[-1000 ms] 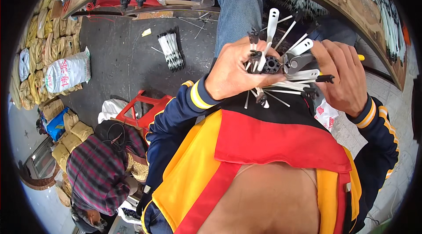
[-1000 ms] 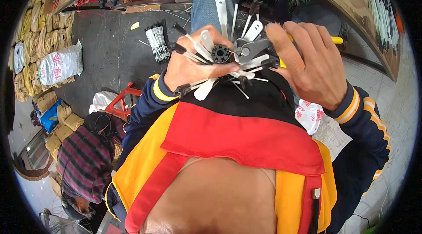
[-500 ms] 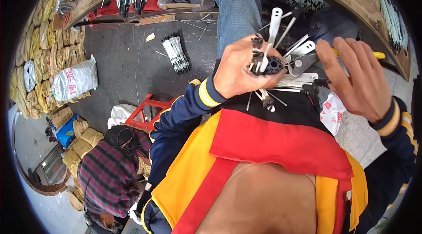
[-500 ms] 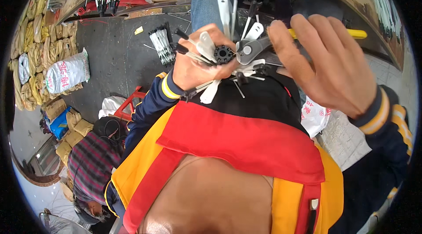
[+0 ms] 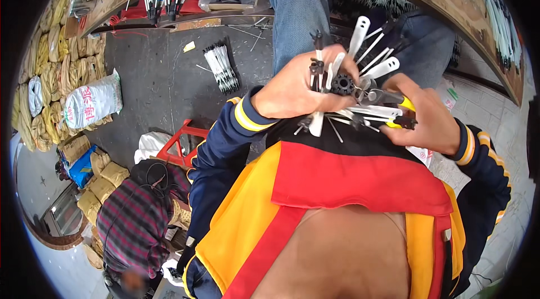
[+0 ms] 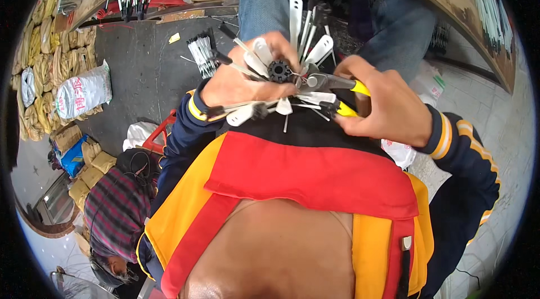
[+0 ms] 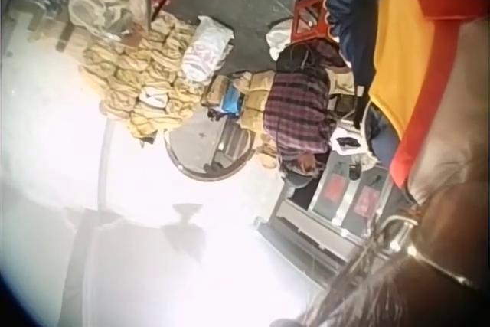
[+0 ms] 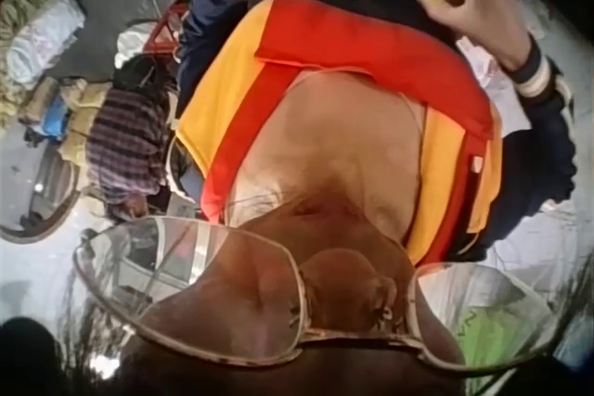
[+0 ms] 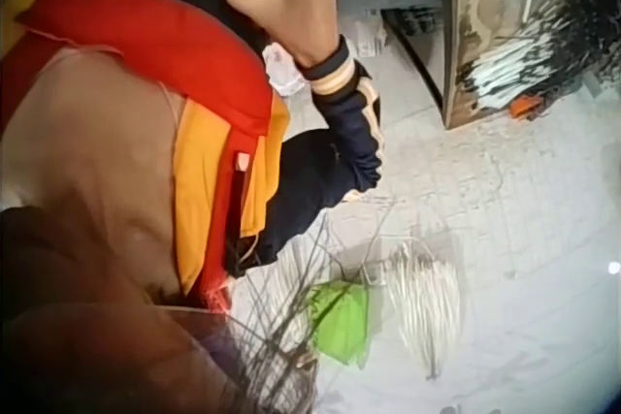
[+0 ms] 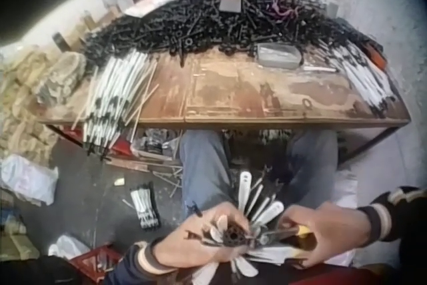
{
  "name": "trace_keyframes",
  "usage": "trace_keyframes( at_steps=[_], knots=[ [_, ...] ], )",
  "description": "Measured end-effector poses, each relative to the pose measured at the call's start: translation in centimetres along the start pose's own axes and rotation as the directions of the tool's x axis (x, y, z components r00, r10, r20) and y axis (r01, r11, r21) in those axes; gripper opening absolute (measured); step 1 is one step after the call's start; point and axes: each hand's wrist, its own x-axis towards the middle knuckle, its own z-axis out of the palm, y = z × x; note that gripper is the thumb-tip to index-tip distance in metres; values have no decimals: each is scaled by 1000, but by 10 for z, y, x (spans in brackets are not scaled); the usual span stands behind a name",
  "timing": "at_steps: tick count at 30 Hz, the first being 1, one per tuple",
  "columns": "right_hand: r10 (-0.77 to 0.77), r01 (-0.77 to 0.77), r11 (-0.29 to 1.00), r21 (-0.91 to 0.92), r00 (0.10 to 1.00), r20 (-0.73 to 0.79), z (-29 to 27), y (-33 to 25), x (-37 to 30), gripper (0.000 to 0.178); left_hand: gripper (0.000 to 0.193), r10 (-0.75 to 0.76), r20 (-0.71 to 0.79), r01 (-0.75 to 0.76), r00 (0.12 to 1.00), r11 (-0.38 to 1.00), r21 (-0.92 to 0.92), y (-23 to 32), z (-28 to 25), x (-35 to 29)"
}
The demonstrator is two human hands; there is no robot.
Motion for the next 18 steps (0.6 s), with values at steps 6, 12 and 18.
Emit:
trace_keyframes(
  at_steps=[6, 12, 18],
  knots=[
    [-373, 196, 790, -580, 905, -203, -12, 8, -8, 65, 51, 91, -224, -118, 970, 987, -112, -24, 9, 8],
    [-60, 73, 994, -83, 987, 152, -27, 18, 2, 68, 46, -100, -54, 85, 994, 968, -237, -16, 4, 7],
    [129, -129, 991, 21, 991, 18, 1, 15, 1, 60, 37, 34, -153, -53, 988, 991, -124, -28, 0, 9]
  ],
)
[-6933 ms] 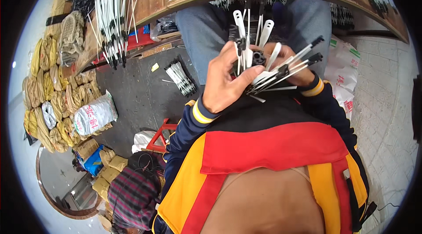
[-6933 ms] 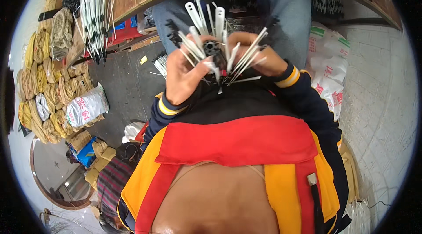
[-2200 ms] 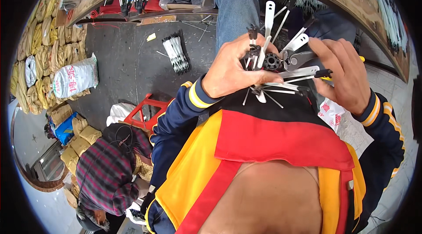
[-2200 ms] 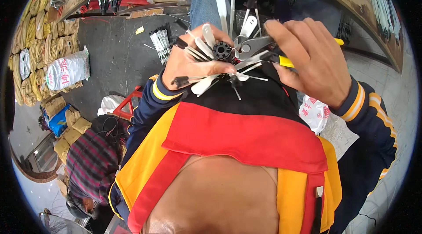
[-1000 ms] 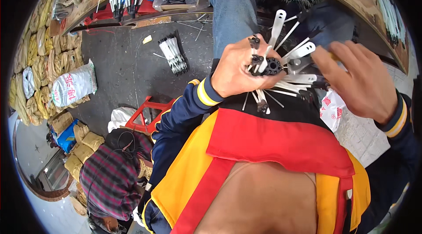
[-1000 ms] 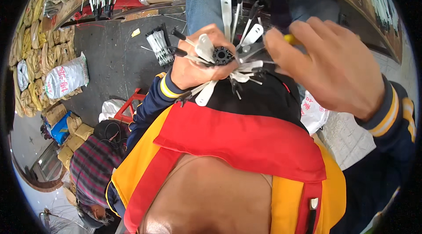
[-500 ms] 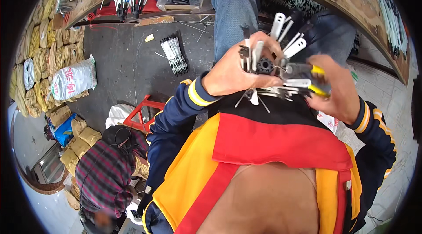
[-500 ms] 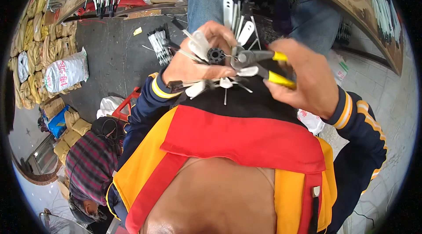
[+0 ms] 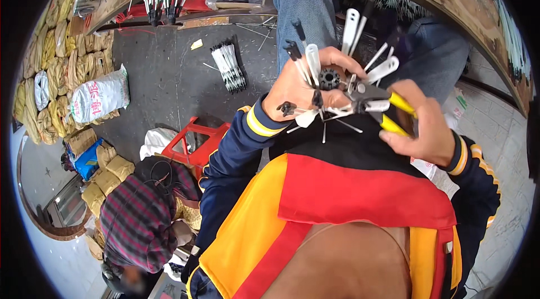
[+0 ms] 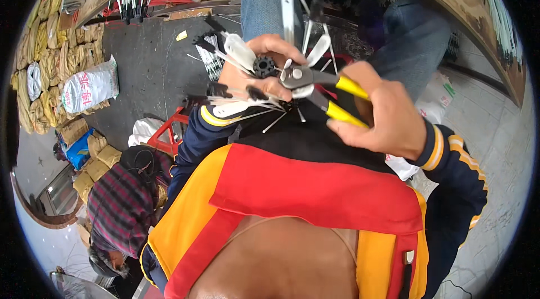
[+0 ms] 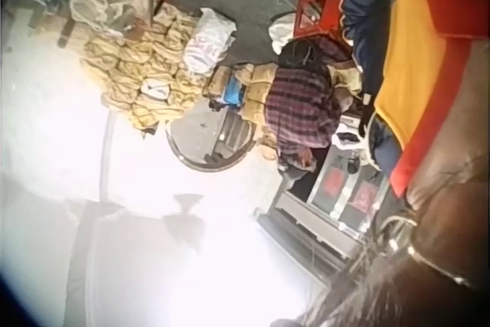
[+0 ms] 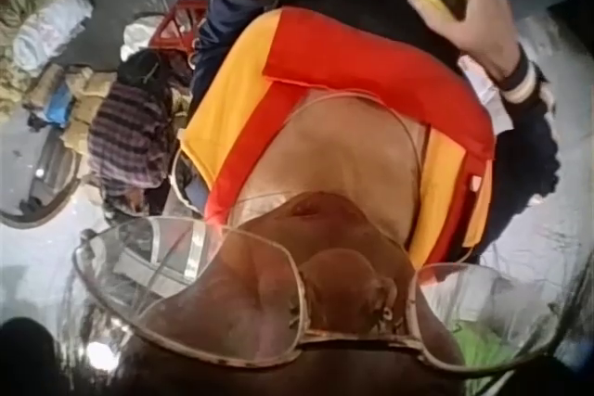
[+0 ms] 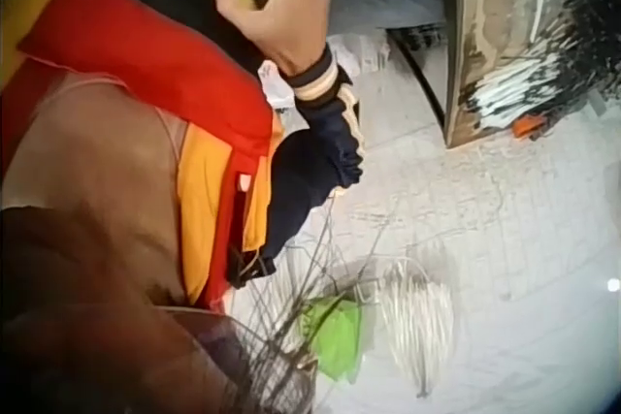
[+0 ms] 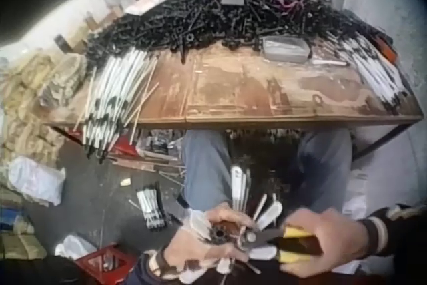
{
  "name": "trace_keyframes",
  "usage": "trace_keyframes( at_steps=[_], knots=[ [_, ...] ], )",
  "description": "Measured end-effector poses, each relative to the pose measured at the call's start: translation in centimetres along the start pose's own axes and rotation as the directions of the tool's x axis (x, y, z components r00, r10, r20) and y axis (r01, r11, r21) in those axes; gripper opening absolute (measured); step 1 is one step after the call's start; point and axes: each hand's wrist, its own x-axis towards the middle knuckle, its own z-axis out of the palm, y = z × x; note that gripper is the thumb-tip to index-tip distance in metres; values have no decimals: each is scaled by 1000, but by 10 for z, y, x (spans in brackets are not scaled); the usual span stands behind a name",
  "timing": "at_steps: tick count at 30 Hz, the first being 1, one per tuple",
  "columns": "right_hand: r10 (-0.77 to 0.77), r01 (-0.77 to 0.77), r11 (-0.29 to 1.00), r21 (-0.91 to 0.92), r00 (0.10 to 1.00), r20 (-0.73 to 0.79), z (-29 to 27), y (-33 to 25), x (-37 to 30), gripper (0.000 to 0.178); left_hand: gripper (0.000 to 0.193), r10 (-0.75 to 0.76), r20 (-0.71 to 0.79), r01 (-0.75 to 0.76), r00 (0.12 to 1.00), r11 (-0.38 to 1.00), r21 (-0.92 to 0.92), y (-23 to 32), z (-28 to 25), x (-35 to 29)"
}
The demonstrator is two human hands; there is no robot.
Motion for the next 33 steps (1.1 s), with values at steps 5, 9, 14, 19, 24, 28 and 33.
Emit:
trace_keyframes(
  at_steps=[5, 9, 14, 19, 24, 28, 33],
  knots=[
    [-388, 275, 833, -481, 909, -152, -17, -4, 9, 47, 46, -74, -20, 76, 997, 959, 275, 7, -8, -2],
    [-34, -353, 715, 604, 845, 533, -4, 24, 20, 40, 43, -83, 169, 63, 982, 990, 123, -4, -15, 4],
    [-284, 236, 947, -219, 933, -222, 1, 5, 18, 43, 45, -11, -12, 13, 1000, 987, 158, -4, -13, 8],
    [-239, 235, 964, 128, 971, 19, -8, 23, 26, 42, 49, -96, 43, 88, 994, 983, 162, 3, -17, 7],
    [-64, 13, 945, 327, 988, 144, 8, 17, 20, 40, 47, -58, 76, 40, 995, 974, 222, 0, -13, 2],
    [-430, 316, 855, -412, 875, -221, 1, 10, 24, 44, 46, 22, -45, -11, 999, 971, 241, 5, 2, -8],
    [77, -146, 965, 219, 953, 294, 3, 3, 18, 22, 32, -42, -29, 41, 999, 999, -35, 8, 8, -16]
  ],
)
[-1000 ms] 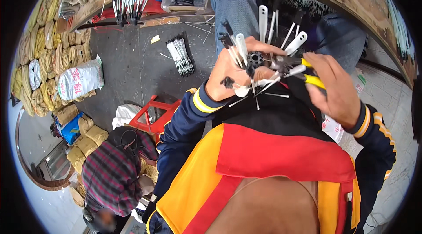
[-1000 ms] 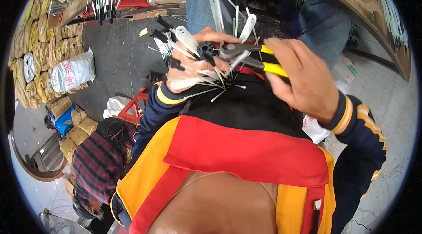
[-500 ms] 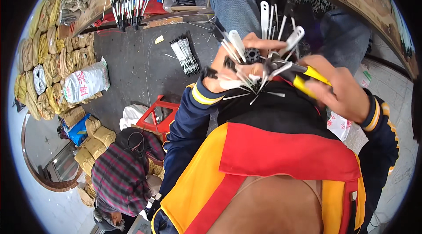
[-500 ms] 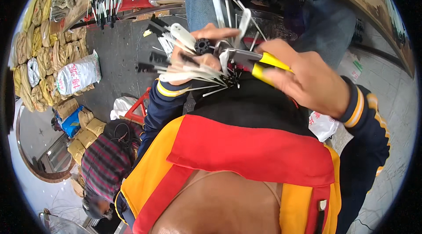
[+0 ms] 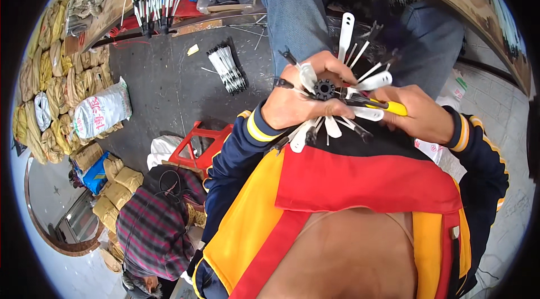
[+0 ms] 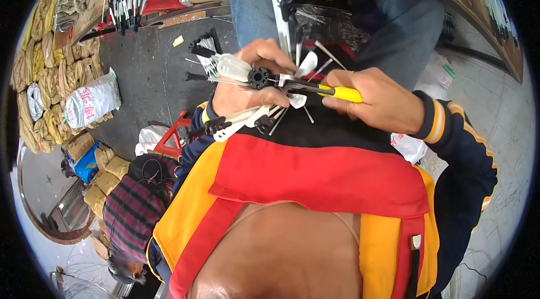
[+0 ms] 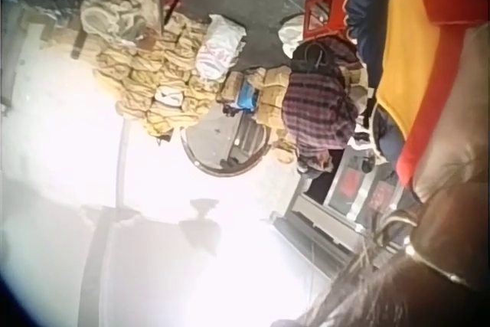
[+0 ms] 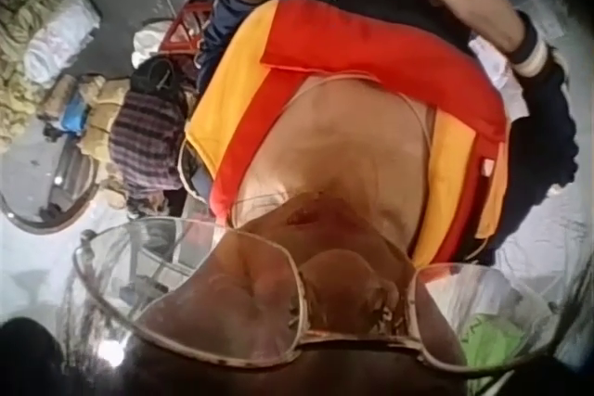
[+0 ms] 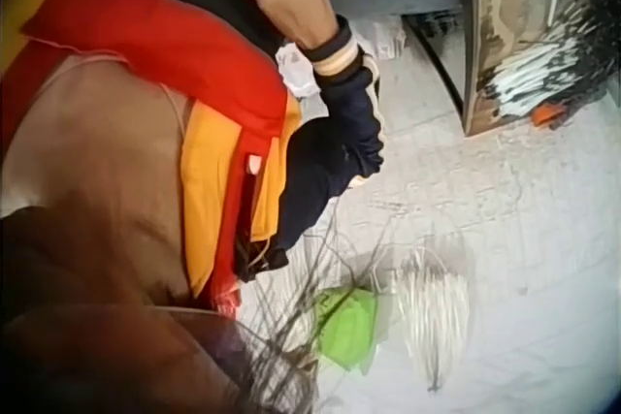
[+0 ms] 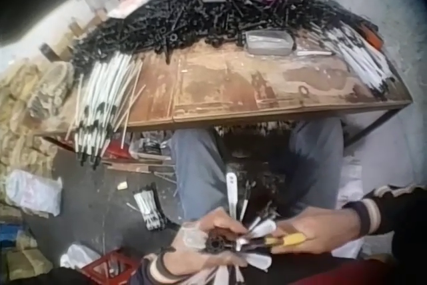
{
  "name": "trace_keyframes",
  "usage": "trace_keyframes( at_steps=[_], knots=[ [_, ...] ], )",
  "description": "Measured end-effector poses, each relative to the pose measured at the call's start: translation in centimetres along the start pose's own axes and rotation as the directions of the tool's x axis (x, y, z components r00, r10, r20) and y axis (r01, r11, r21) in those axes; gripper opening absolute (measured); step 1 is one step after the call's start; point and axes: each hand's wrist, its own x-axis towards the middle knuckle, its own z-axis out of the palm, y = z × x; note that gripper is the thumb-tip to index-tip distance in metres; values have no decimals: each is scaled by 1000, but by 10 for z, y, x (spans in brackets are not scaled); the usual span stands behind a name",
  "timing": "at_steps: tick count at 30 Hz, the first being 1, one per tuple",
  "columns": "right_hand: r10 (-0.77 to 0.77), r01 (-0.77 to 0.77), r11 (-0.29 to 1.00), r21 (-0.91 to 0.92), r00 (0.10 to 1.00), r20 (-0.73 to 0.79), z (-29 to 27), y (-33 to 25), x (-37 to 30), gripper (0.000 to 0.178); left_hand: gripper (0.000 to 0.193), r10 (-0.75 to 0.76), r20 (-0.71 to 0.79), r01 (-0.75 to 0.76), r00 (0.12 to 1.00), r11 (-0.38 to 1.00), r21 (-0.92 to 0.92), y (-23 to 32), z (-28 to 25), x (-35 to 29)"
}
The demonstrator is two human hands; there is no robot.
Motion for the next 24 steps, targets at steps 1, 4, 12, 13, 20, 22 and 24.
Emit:
trace_keyframes(
  at_steps=[1, 4, 12, 13, 20, 22, 24],
  knots=[
    [-34, 34, 999, -5, 998, -53, 2, 0, 0, 21, 31, 68, 51, -73, 996, 991, 109, -1, -3, 0],
    [-102, 99, 995, -35, 989, -108, 5, 1, -4, 23, 31, 155, 117, -178, 981, 959, 220, -6, -8, 5],
    [209, -211, 975, -72, 977, -31, -3, -52, -26, 32, 32, 163, 137, -193, 977, 950, 244, -5, -7, 3],
    [207, -209, 975, -73, 978, -29, -3, -49, -26, 32, 33, 168, 151, -203, 974, 943, 263, -4, -7, 3],
    [428, -449, 867, 215, 893, 138, -3, -50, -35, 41, 34, 238, 270, -312, 933, 909, 276, -3, -1, 5],
    [427, -429, 903, 11, 902, 60, -4, -56, -38, 34, 31, 185, 237, -250, 954, 927, 280, 1, 0, 2],
    [237, -244, 964, -108, 968, -76, 3, -42, -38, 28, 31, 165, 197, -216, 966, 939, 270, 0, 0, 0]
  ],
)
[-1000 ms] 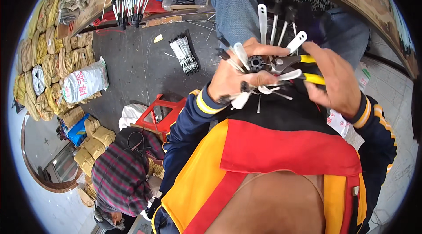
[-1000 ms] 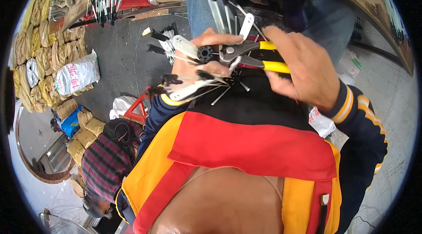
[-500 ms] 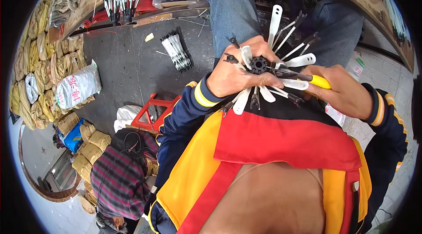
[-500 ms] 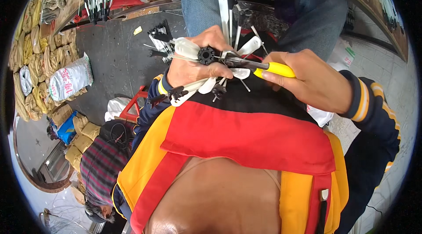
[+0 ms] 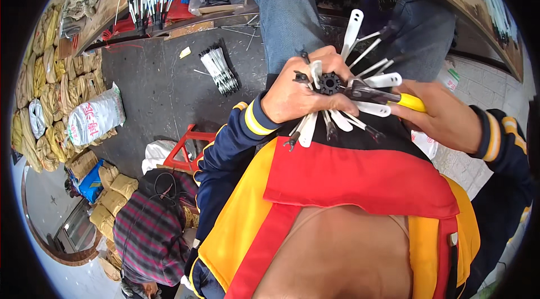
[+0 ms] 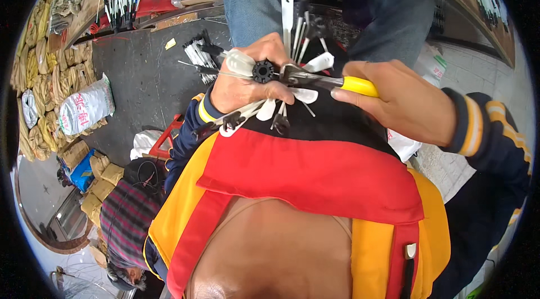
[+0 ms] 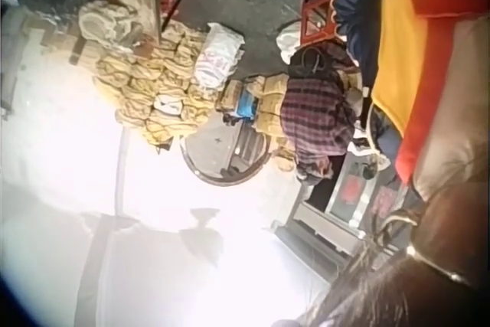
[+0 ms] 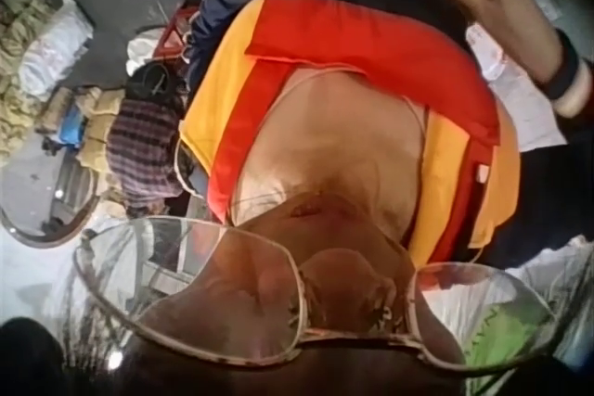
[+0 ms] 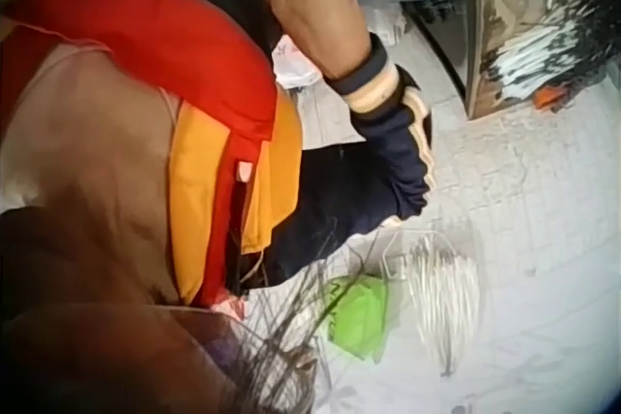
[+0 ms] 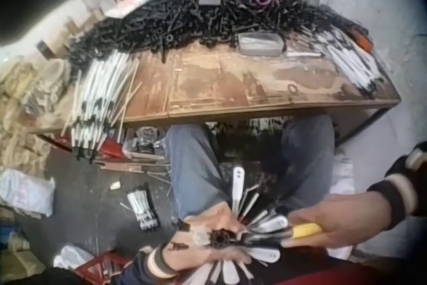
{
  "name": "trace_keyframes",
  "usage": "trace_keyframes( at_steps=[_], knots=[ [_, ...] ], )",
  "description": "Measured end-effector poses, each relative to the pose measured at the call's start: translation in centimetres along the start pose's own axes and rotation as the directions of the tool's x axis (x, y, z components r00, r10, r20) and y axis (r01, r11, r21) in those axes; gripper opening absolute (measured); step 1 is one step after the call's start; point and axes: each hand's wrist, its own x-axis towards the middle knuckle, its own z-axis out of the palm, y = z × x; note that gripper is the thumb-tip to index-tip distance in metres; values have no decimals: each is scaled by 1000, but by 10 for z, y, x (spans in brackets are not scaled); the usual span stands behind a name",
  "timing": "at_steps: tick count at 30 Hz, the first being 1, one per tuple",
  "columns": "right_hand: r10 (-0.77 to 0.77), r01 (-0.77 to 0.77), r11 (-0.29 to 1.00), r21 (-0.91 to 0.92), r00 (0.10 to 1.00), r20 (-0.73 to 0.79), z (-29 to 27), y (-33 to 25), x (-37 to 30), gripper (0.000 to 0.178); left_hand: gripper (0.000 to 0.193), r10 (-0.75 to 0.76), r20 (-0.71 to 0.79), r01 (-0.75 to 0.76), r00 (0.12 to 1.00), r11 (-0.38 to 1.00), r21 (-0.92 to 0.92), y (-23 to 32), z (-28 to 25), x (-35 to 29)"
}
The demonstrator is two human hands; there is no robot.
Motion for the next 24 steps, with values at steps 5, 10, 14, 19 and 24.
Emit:
trace_keyframes(
  at_steps=[5, 10, 14, 19, 24],
  knots=[
    [-275, 271, 961, -48, 945, -179, 30, 29, 17, 25, 38, 81, -6, -80, 997, 996, 34, -7, -2, -1],
    [-187, 176, 982, -74, 967, -175, 11, 8, -4, 27, 38, 76, 0, -76, 997, 994, 73, -8, 3, 8],
    [-89, 78, 963, -258, 996, -32, -15, -34, -11, 26, 37, -120, 17, 119, 993, 993, 25, 7, 1, 2],
    [-425, 329, 889, -317, 852, -305, 2, 11, 26, 26, 32, -174, -115, 117, 978, 915, -387, -20, -11, 3],
    [-382, 529, 748, 401, 837, -392, 2, 1, 45, 32, 23, -160, -414, -71, 896, 870, -488, 37, -84, -16]
  ],
)
